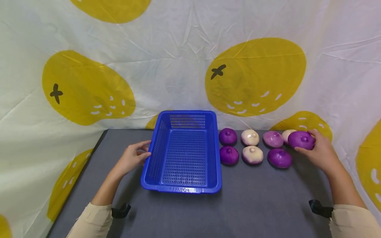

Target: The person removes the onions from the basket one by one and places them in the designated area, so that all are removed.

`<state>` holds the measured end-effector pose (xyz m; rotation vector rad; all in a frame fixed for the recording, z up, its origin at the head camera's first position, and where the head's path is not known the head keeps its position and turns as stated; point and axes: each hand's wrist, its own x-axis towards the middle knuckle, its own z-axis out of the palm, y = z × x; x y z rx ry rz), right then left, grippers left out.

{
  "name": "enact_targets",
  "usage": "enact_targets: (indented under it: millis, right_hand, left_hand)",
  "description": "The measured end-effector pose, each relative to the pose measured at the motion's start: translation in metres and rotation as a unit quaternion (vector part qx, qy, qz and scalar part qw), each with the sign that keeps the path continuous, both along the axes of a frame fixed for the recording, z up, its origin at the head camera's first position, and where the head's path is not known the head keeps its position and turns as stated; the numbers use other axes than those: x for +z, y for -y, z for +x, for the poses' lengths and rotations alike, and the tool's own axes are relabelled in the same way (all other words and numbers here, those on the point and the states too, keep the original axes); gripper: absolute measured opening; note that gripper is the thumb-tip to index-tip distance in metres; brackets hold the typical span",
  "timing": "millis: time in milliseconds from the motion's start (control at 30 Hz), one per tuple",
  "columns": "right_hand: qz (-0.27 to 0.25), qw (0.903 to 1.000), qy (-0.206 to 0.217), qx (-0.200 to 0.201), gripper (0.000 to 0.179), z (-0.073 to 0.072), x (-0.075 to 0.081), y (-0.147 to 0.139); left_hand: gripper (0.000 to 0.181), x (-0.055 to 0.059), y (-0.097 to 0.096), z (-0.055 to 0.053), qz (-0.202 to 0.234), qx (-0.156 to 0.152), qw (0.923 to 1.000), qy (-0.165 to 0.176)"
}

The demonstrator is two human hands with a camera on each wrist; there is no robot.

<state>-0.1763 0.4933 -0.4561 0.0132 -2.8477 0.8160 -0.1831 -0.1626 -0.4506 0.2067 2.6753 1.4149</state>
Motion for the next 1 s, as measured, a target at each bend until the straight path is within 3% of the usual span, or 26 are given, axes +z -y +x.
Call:
enact_targets:
  millis: [333, 533, 1000]
  right_hand:
    - [0.003, 0.995, 0.09, -0.043, 0.086, 0.013, -0.03, -0.023]
    - [0.006, 0.9895, 0.137, -0.047, 0.093, 0.013, -0.042, -0.032]
    - [0.008, 0.9854, 0.17, 0.001, 0.087, 0.01, -0.047, -0.031]
  left_hand:
    - [0.052, 0.001, 0.001, 0.001, 0.0, 0.0, 1.0, 0.001]
    - [0.052, 0.001, 0.0, 0.001, 0.005, -0.001, 1.0, 0.003]
    - [0.052, 0.001, 0.001, 0.0, 0.001, -0.002, 1.0, 0.001]
